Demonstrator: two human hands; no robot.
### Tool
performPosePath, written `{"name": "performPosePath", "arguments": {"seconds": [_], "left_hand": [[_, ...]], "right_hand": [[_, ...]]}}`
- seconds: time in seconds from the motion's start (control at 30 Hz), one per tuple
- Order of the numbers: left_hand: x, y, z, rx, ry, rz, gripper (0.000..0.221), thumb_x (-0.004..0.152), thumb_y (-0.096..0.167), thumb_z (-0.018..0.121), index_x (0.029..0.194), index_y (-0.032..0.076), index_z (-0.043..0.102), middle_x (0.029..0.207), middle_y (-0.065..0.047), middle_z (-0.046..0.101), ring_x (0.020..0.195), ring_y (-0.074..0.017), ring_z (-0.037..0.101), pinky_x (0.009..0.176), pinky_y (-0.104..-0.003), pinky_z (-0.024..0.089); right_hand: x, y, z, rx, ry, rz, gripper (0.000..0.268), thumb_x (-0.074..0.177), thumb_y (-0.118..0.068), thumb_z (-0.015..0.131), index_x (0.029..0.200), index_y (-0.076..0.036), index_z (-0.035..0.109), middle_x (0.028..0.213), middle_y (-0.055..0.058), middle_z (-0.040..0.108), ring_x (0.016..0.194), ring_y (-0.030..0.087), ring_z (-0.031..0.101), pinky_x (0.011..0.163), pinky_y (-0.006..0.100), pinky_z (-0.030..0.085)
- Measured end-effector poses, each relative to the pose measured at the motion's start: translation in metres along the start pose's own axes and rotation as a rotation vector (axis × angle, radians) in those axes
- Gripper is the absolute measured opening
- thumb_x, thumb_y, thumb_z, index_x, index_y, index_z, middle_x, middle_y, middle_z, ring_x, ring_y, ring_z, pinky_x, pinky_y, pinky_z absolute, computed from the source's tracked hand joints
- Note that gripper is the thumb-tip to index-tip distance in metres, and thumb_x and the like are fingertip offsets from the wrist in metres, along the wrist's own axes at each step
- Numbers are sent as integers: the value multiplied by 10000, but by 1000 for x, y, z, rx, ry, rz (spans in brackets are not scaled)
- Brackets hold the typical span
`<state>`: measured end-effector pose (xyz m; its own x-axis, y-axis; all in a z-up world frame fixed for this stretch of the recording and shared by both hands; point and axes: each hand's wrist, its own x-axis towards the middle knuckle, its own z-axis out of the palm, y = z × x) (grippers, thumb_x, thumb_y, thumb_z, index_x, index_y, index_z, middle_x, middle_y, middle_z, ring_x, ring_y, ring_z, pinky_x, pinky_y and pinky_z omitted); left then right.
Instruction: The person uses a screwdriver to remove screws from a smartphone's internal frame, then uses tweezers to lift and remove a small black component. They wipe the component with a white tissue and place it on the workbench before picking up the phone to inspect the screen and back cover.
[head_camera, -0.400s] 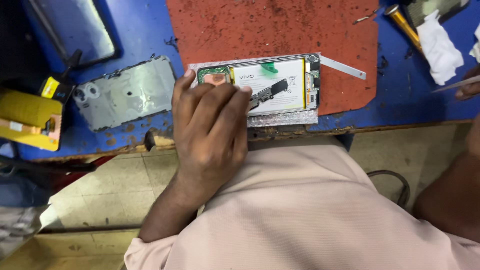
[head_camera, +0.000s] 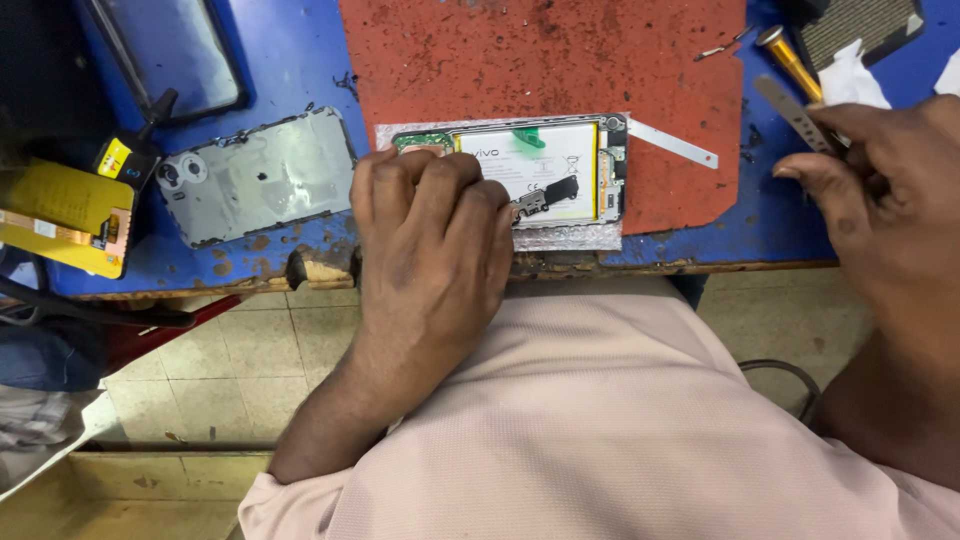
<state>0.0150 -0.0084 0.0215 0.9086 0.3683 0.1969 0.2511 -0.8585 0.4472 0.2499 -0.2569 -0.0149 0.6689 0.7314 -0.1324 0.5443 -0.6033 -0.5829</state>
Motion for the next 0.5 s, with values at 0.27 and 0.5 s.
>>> {"name": "performPosePath", "arguments": {"seconds": [0.27, 0.5], "left_hand": [[-5, 3, 3, -5, 31, 14, 201, 1018, 168, 785, 1123, 45, 666, 1172, -100, 592, 1155, -284, 523, 1129, -558, 370], [-8, 9, 12, -279, 170, 81, 220, 980, 61, 820, 1084, 28, 628, 1006, -68, 692, 888, -207, 618, 817, -385, 477]], "right_hand": [[5, -23, -2, -45, 145, -106, 251, 1081, -29, 783, 1274, 56, 645, 1043, 135, 573, 811, 153, 606, 691, 231, 496], [6, -44, -2, 0, 240, -431, 188, 1009, -15, 819, 1042, 65, 653, 989, 179, 687, 848, 253, 680, 716, 310, 543]]}}
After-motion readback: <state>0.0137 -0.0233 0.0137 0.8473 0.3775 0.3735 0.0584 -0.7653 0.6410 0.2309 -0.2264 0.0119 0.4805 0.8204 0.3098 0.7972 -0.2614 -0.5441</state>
